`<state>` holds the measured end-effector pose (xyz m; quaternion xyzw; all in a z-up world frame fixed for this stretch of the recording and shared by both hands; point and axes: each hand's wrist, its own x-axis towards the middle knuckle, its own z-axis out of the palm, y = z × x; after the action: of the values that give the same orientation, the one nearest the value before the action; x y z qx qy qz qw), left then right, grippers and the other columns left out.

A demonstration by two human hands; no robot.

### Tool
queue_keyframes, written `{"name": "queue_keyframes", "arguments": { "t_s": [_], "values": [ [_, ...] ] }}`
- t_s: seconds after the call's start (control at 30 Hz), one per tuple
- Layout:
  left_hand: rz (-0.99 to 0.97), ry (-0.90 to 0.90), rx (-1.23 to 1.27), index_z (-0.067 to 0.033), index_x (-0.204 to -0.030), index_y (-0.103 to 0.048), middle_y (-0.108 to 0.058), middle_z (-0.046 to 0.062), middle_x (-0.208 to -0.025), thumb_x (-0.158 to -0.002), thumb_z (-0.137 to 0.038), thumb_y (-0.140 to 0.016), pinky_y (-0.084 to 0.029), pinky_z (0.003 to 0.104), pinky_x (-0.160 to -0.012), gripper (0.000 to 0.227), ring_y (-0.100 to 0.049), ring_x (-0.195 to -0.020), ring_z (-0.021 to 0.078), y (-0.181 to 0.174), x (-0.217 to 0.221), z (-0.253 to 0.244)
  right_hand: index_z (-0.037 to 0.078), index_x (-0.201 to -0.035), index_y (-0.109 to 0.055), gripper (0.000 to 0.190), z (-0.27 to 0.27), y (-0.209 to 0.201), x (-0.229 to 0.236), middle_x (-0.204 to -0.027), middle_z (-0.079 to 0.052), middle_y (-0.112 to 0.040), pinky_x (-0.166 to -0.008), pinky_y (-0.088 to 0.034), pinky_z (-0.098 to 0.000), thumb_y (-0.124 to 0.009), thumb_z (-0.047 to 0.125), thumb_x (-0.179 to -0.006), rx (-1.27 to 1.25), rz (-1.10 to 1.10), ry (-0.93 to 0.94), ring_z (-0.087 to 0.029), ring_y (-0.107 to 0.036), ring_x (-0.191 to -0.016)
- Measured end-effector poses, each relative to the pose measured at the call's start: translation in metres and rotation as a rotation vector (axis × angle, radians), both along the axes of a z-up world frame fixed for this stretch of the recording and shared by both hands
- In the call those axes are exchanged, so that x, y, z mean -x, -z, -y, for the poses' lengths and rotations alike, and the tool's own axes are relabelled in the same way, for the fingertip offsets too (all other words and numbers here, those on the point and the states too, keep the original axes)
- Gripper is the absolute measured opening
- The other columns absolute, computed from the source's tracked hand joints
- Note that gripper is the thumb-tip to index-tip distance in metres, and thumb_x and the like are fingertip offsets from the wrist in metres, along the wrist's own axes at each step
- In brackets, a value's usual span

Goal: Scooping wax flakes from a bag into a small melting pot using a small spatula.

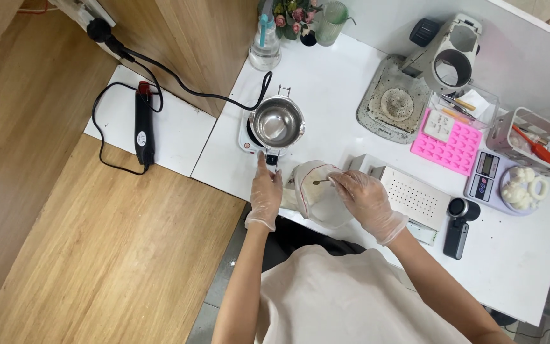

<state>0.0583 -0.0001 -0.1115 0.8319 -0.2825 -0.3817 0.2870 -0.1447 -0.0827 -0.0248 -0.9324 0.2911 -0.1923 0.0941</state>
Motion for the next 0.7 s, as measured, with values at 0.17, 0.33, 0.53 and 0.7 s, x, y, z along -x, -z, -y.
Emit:
{"name": "queue_keyframes", "arguments": {
  "t_s": [0.17, 0.33, 0.53, 0.7],
  "values": [
    [0.003, -0.05, 0.042, -0.0168, -0.16, -0.017, -0.069, 0.012, -0.109, -0.102, -0.026, -0.052, -0.057, 0.047, -0.092, 0.069, -0.069, -0.106, 0.032, 0.002, 0.003, -0.002, 0.012, -0.096, -0.075, 0.006, -0.002, -0.001, -0.001, -0.076, -0.007, -0.068, -0.062, -0.057, -0.0358, -0.071, 0.013, -0.093, -0.012, -0.002, 0.017, -0.026, -0.07, -0.073],
    [-0.043, -0.073, -0.007, -0.0206, -0.162, -0.014, -0.069, 0.007, -0.111, -0.102, -0.023, -0.05, -0.056, 0.047, -0.094, 0.069, -0.069, -0.107, 0.0266, -0.002, -0.007, 0.003, 0.01, -0.094, -0.074, 0.005, -0.005, -0.005, -0.003, -0.073, -0.007, -0.066, -0.059, -0.056, -0.0372, -0.071, 0.014, -0.094, 0.001, 0.03, 0.01, -0.028, -0.069, -0.07],
    [-0.039, 0.013, -0.071, -0.0234, -0.162, -0.011, -0.069, 0.006, -0.116, -0.1, -0.037, -0.055, -0.056, 0.048, -0.094, 0.078, -0.068, -0.111, 0.0247, 0.003, -0.012, -0.004, 0.011, -0.093, -0.074, 0.004, -0.004, 0.0, -0.004, -0.073, -0.007, -0.067, -0.059, -0.056, -0.0373, -0.071, 0.014, -0.094, -0.008, 0.043, 0.018, -0.028, -0.069, -0.07],
    [0.163, -0.082, -0.057, -0.0056, -0.157, -0.027, -0.054, 0.022, -0.132, -0.102, -0.044, -0.05, -0.056, 0.055, -0.094, 0.071, -0.057, -0.122, 0.0352, -0.046, -0.031, -0.003, 0.012, -0.094, -0.074, 0.006, -0.003, -0.008, -0.005, -0.074, -0.005, -0.067, -0.061, -0.056, -0.0361, -0.069, 0.015, -0.096, -0.004, 0.032, 0.031, -0.026, -0.068, -0.07]
  ]
}}
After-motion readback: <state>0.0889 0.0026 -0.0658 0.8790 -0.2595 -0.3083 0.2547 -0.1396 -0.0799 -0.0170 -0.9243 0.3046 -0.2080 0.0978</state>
